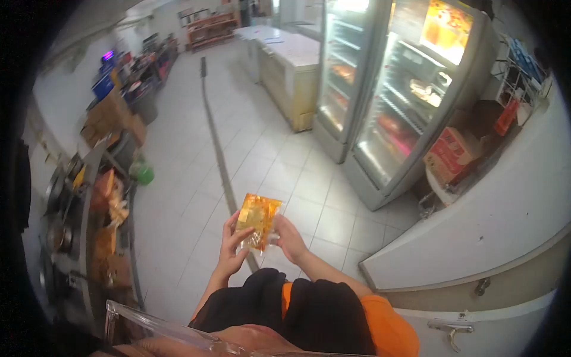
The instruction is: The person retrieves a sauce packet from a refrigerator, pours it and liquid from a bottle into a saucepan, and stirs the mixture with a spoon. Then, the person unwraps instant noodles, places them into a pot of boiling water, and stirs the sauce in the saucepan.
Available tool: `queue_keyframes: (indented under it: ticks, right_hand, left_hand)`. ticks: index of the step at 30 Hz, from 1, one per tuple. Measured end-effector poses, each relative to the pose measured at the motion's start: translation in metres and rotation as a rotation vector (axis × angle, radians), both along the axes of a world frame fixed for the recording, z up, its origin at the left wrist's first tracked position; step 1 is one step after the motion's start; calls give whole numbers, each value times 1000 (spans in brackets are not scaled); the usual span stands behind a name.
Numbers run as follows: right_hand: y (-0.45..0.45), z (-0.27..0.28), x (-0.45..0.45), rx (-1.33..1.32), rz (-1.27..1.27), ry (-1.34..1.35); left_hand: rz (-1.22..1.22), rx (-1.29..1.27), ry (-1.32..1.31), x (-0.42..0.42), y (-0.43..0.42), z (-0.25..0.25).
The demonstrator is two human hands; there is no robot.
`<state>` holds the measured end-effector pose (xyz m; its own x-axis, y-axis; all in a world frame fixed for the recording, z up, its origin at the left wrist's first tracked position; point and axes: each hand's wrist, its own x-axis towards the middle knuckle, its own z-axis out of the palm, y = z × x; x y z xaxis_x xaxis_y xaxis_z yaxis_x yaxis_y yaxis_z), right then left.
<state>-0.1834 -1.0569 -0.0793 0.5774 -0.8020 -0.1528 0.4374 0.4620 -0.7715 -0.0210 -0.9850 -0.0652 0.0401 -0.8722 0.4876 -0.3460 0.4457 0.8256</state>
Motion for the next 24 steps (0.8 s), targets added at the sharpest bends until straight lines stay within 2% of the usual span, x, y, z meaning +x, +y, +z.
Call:
queue_keyframes:
  ticks: [3,5,7,9,10,15,16,19,20,24]
  right_hand:
    - [-60,-2,3,-147,-82,114]
    - [-107,-18,13,-189,-97,121]
    - [-148,-25,30,-194,-111,88]
    - [-195,-40,49,-313,-95,129]
    - [-218,-45,56,-281,-71,171]
    - [-351,-35,89,-143,-64,280]
    - [-382,-35,88,-199,-5,349]
    - [-459,-19,60,-212,-99,457]
    - [-490,-34,43,-212,-133,520]
    - [-585,-24,-36,-93,-555,456]
  left_hand:
    - [-96,-13,-26,2,-69,1]
    - [-100,61,393,10,-115,-24]
    - [56,152,637,15,-159,-36]
    - [-55,407,596,45,-204,-47]
    - [-108,537,566,61,-227,-49]
    - [-81,570,563,108,-358,-49]
    - [-84,552,570,112,-387,-41]
    - [-107,514,558,123,-470,-39]
    - [-116,502,546,125,-494,-40]
    - [-162,528,569,121,-589,-54]
